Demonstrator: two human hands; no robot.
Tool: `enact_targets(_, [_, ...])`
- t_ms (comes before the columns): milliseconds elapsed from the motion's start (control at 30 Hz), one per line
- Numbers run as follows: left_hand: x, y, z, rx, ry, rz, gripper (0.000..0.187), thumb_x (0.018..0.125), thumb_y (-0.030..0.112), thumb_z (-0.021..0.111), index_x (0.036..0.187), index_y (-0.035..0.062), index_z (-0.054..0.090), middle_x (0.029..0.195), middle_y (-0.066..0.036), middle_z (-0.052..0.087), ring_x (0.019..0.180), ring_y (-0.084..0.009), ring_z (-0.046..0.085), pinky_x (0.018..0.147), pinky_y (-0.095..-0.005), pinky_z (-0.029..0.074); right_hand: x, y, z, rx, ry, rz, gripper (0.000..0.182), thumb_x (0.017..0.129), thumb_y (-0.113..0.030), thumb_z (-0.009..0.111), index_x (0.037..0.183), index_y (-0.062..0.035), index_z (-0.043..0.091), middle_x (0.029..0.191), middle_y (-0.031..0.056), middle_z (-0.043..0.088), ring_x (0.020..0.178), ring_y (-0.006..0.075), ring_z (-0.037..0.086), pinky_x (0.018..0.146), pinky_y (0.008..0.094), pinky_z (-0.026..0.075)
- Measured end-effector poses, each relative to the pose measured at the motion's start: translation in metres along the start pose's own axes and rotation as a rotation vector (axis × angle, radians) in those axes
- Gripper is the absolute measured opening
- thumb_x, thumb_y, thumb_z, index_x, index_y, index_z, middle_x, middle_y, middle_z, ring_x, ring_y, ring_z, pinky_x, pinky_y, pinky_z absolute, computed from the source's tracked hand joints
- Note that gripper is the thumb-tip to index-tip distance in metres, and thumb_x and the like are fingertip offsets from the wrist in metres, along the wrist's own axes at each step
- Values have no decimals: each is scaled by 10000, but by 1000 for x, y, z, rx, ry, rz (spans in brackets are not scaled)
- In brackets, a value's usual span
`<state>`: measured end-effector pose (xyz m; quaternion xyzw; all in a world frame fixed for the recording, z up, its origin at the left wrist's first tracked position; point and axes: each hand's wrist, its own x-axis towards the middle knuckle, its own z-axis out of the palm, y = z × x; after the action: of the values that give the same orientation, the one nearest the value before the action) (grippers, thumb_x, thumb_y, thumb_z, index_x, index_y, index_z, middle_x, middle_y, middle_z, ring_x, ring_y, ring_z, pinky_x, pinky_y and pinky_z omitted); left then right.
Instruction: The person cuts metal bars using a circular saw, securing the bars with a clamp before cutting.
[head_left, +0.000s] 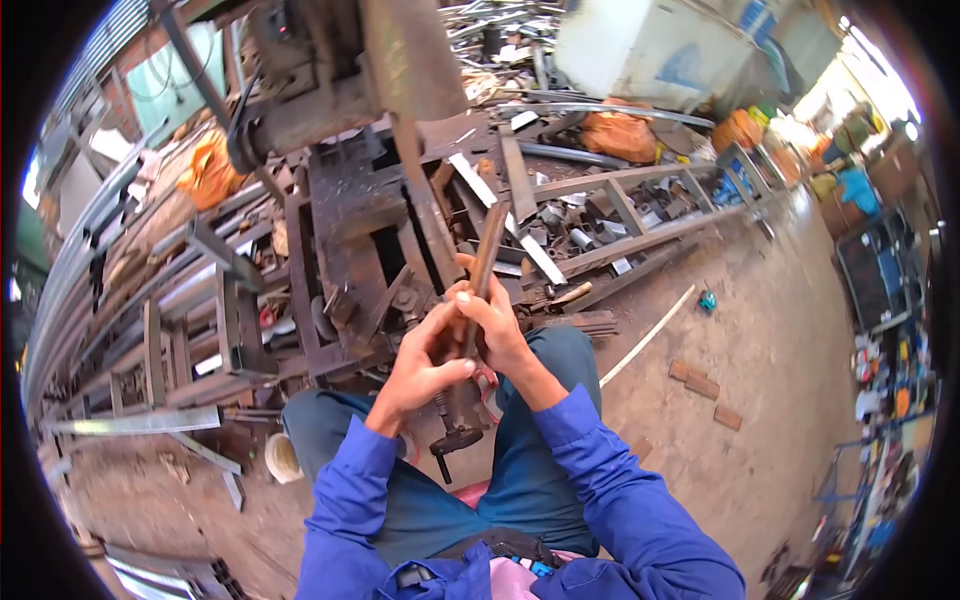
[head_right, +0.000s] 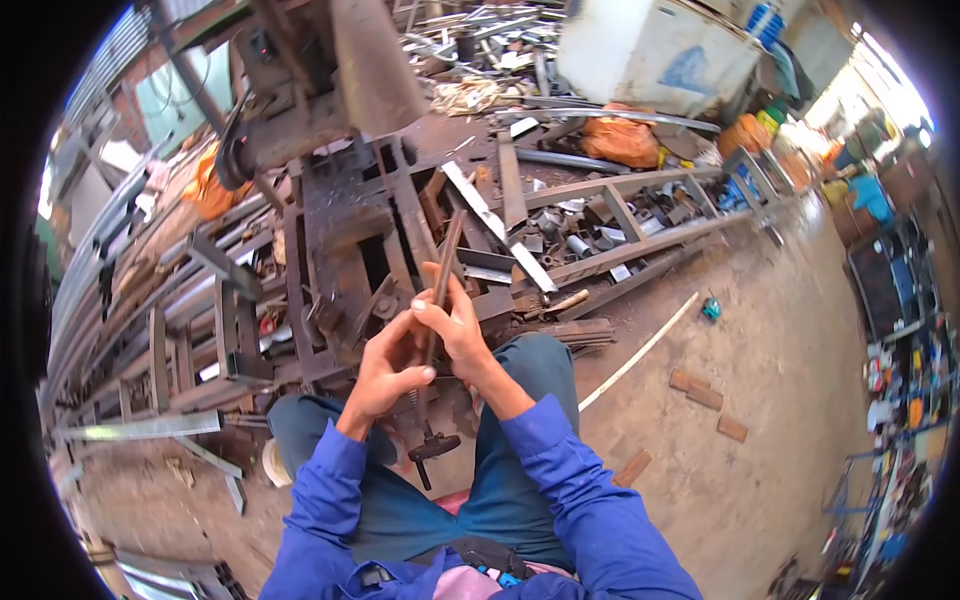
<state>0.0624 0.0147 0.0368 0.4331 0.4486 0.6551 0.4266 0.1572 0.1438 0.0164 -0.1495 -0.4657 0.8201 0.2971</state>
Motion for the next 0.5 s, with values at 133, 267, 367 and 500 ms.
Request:
enact_targets(133, [-5,19,10,39,-76,109,580,797,77,791,1337,-18,604,1085,-38,589,991,-142,590,859,-272,494,-13,-28,1,290,-176,-86,707,968,-359,572,1533,-29,304,1084,125,610,934,195,630,873,332,530])
enact_targets(267, [-6,9,3,80,142,165,378,792,20,757,1161,-29,689,1024,-44,601,866,-120,578,768,-241,475,-20,-62,-8,695,-125,-178,662,996,-445,529,1518,-81,350,1225,184,609,1054,318,659,955,534,534])
enact_targets(367, [-7,5,-18,209,195,116,359,797,24,738,1148,-28,688,979,-23,597,860,-109,582,781,-231,470,-18,-100,-49,748,-82,-319,638,1015,-534,488,1485,-109,410,1238,188,625,1035,319,671,944,551,533])
enact_targets(500, [-17,-8,-42,300,223,28,395,787,19,703,1180,-13,696,930,-8,652,824,-88,575,728,-215,451,-44,-114,-178,600,217,-369,559,1002,-582,517,1336,-134,527,1146,181,672,996,350,684,909,564,543])
